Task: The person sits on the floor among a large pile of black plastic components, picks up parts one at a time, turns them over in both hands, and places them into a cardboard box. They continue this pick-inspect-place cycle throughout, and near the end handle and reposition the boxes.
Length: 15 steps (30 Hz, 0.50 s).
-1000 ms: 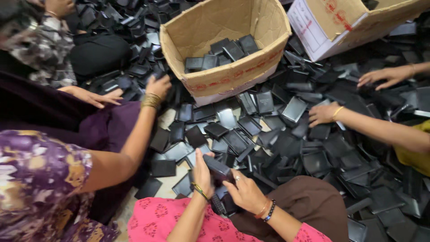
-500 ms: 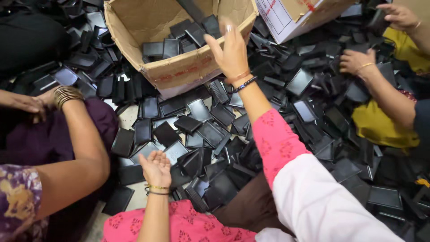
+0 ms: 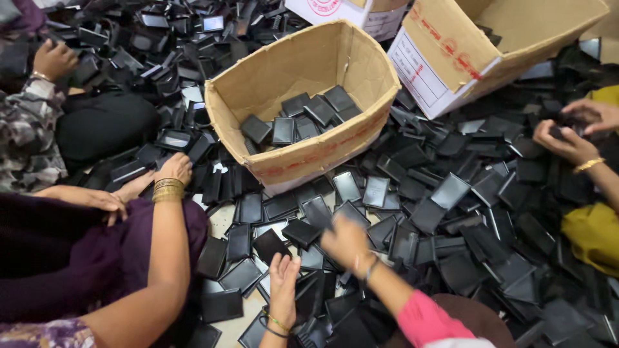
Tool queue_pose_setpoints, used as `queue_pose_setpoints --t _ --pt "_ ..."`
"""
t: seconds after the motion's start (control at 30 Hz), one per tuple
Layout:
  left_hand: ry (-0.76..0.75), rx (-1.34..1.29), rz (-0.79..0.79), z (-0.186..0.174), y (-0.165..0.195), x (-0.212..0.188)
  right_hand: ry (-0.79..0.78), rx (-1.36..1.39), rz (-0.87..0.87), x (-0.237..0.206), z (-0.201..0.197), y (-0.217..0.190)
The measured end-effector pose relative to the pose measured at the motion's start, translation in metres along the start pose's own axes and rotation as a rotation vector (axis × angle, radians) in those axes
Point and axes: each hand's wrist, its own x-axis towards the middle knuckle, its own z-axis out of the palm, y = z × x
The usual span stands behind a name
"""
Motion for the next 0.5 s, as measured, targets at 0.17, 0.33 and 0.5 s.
queue_pose_setpoints --t 0.17,0.33,0.5 --pt "0.071 -0.084 -0.047 0.021 0.012 -0.022 -0.029 0.429 -0.471 -0.116 0.01 -0.021" --pt "-0.133 -0.133 0.013 0.018 0.037 -0.032 -0.178 0.627 -0.361 -0.111 -0.003 0.009" --pt "-0.175 -0.29 -0.459 0.018 0.047 -0.054 -0.279 1.366 0.127 -0.114 -0.025 0.014"
